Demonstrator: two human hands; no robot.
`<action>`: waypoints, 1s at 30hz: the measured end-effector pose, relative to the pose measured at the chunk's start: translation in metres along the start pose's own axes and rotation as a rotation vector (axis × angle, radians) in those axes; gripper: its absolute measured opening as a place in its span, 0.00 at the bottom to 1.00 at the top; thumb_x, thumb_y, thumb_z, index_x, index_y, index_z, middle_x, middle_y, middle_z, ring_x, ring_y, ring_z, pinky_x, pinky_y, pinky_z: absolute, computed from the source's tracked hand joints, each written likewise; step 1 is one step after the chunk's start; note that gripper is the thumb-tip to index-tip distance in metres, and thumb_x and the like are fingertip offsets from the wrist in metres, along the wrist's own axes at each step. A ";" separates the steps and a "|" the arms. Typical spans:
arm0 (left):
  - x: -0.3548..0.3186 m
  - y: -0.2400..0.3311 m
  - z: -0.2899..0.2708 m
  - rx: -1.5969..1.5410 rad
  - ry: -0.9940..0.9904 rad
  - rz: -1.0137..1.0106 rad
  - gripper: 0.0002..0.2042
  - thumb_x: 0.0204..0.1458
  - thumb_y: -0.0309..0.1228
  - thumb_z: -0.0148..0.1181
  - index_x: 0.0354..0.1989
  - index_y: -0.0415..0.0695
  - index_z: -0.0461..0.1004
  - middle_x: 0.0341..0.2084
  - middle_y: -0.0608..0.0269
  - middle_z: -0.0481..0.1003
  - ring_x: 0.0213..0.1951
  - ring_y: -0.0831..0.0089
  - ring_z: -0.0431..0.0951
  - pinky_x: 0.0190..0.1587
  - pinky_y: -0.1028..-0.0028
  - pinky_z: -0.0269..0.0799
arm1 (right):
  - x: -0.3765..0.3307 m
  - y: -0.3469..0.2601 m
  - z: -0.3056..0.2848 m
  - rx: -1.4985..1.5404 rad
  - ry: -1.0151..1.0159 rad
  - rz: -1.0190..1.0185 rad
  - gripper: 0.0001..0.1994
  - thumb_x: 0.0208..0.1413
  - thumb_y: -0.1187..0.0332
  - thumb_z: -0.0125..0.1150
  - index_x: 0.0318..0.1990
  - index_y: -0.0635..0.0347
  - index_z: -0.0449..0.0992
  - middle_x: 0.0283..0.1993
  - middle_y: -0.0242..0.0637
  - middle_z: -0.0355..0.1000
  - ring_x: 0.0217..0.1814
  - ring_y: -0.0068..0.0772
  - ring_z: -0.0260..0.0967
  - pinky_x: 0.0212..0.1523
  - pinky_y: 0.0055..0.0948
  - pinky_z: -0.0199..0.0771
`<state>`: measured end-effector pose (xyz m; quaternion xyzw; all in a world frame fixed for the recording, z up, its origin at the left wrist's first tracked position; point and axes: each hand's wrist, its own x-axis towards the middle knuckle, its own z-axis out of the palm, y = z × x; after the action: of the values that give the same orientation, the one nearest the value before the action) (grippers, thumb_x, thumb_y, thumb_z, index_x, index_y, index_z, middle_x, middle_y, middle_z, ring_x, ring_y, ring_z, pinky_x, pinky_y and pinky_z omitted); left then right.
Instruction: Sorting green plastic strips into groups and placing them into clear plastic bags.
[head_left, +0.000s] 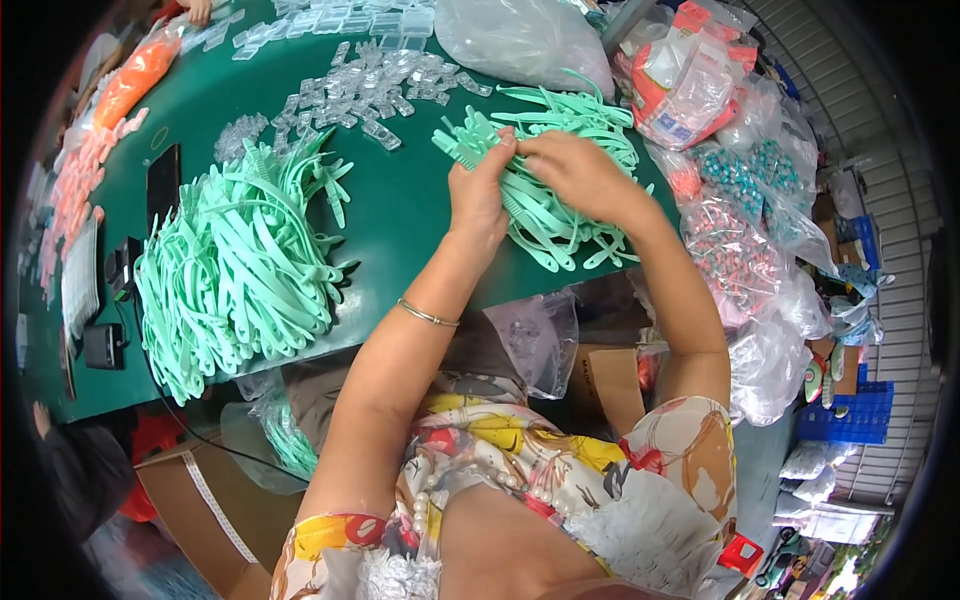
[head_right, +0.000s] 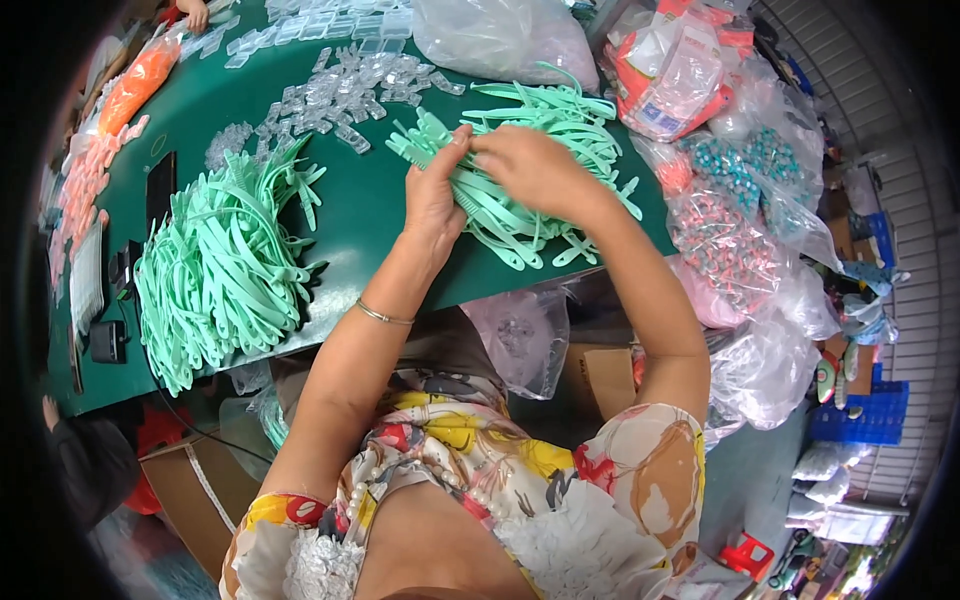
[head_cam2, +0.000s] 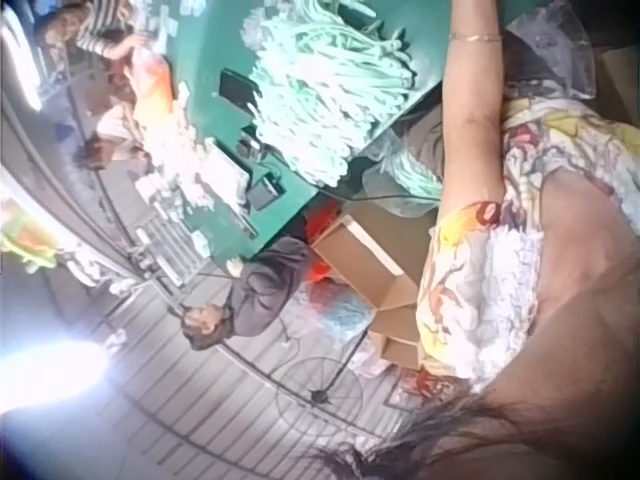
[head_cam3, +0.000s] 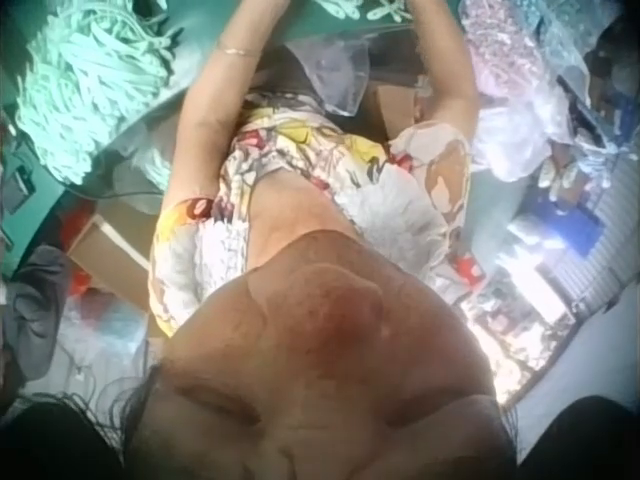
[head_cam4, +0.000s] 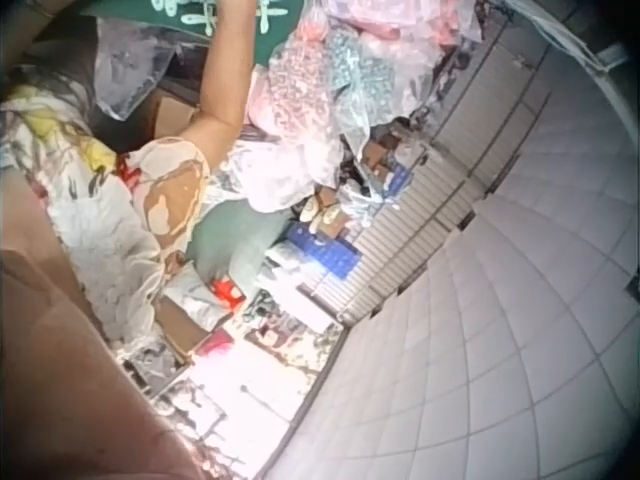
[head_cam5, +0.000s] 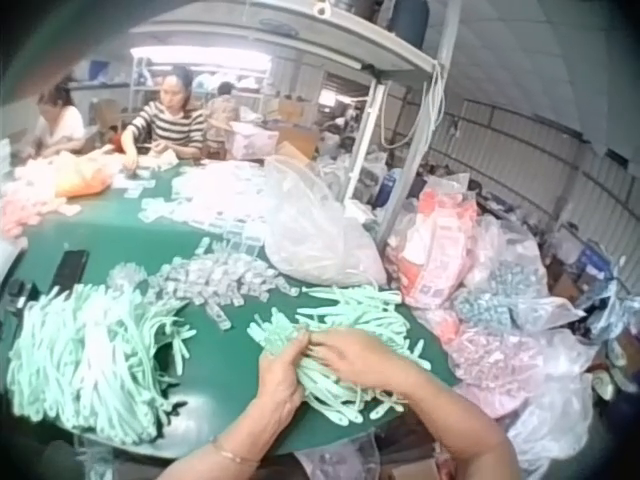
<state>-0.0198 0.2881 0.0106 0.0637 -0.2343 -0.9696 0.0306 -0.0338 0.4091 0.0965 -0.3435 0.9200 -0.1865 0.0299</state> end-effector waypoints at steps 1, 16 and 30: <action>-0.001 0.002 -0.002 0.015 -0.025 -0.014 0.09 0.47 0.28 0.60 0.35 0.39 0.71 0.31 0.61 0.73 0.33 0.72 0.73 0.38 0.72 0.70 | 0.002 0.022 -0.007 0.171 0.076 0.055 0.11 0.51 0.71 0.51 0.43 0.60 0.73 0.42 0.42 0.69 0.44 0.42 0.67 0.46 0.33 0.65; -0.004 0.039 0.029 0.338 -0.310 0.175 0.07 0.47 0.28 0.58 0.30 0.40 0.68 0.22 0.62 0.70 0.27 0.72 0.71 0.42 0.68 0.69 | 0.007 0.150 0.015 -0.134 -0.012 0.147 0.18 0.42 0.65 0.58 0.45 0.38 0.74 0.55 0.25 0.64 0.58 0.36 0.57 0.56 0.43 0.55; 0.036 0.090 0.071 0.053 -0.445 0.284 0.07 0.47 0.30 0.57 0.28 0.39 0.69 0.22 0.60 0.72 0.25 0.69 0.73 0.32 0.72 0.70 | 0.003 0.150 0.035 -0.336 0.238 0.144 0.18 0.41 0.70 0.61 0.44 0.45 0.73 0.53 0.23 0.65 0.54 0.32 0.59 0.50 0.40 0.57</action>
<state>-0.0631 0.2368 0.1110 -0.1839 -0.2673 -0.9392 0.1123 -0.1230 0.4999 0.0092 -0.2528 0.9573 -0.0669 -0.1233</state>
